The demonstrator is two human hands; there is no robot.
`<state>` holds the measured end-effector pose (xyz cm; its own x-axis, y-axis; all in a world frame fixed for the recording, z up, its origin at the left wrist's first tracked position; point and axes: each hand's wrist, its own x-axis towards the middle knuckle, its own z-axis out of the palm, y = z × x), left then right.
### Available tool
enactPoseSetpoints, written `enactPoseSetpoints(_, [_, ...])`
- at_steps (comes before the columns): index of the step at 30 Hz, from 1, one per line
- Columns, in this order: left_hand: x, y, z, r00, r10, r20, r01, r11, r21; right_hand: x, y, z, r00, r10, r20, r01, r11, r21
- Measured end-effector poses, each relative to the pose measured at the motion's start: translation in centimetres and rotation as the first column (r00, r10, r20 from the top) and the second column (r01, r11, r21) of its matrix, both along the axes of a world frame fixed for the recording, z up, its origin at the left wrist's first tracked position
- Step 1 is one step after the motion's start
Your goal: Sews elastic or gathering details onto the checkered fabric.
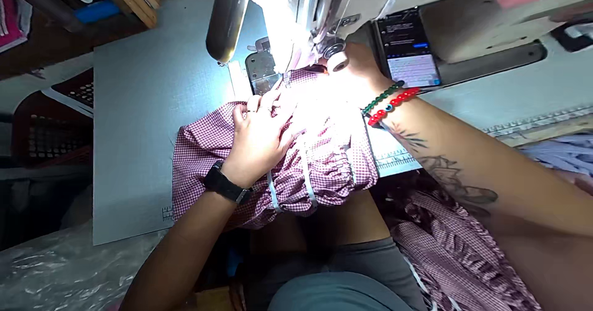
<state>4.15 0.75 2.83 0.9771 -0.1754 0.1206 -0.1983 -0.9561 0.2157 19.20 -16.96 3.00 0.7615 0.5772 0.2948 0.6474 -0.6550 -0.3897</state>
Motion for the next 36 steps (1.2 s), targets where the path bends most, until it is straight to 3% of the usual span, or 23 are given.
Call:
enactPoseSetpoints(7, [1.1, 0.2, -0.3, 0.999, 0.034, -0.005, -0.034, 0.999, 0.012, 1.1, 1.0, 1.9, 0.986, -0.087, -0.145, 0.062, 0.983, -0.172])
enactPoseSetpoints(14, [0.6, 0.3, -1.2, 0.991, -0.057, 0.123, 0.061, 0.998, -0.033, 0.1, 1.0, 2.2, 0.977, -0.167, -0.131, 0.148, 0.978, -0.145])
enactPoseSetpoints(17, [0.4, 0.3, -1.1, 0.993, -0.057, 0.106, 0.06, 0.998, -0.026, -2.9, -0.8, 1.2, 0.998, -0.049, 0.028, 0.049, 0.999, -0.014])
enactPoseSetpoints(20, [-0.3, -0.3, -1.0, 0.985, -0.1, 0.142, 0.103, 0.995, -0.017, -5.7, -3.0, -0.2, 0.997, 0.073, 0.021, -0.072, 0.996, -0.051])
enactPoseSetpoints(25, [-1.4, -0.9, -0.9, 0.982, -0.129, 0.137, 0.135, 0.99, -0.036, -6.1, -4.5, -1.1, 0.997, 0.017, 0.076, -0.005, 0.987, -0.159])
enactPoseSetpoints(36, [-1.1, -0.5, -1.0, 0.964, -0.191, 0.186, 0.197, 0.98, -0.015, -4.4, -3.0, -0.8, 0.999, -0.009, 0.031, 0.015, 0.98, -0.2])
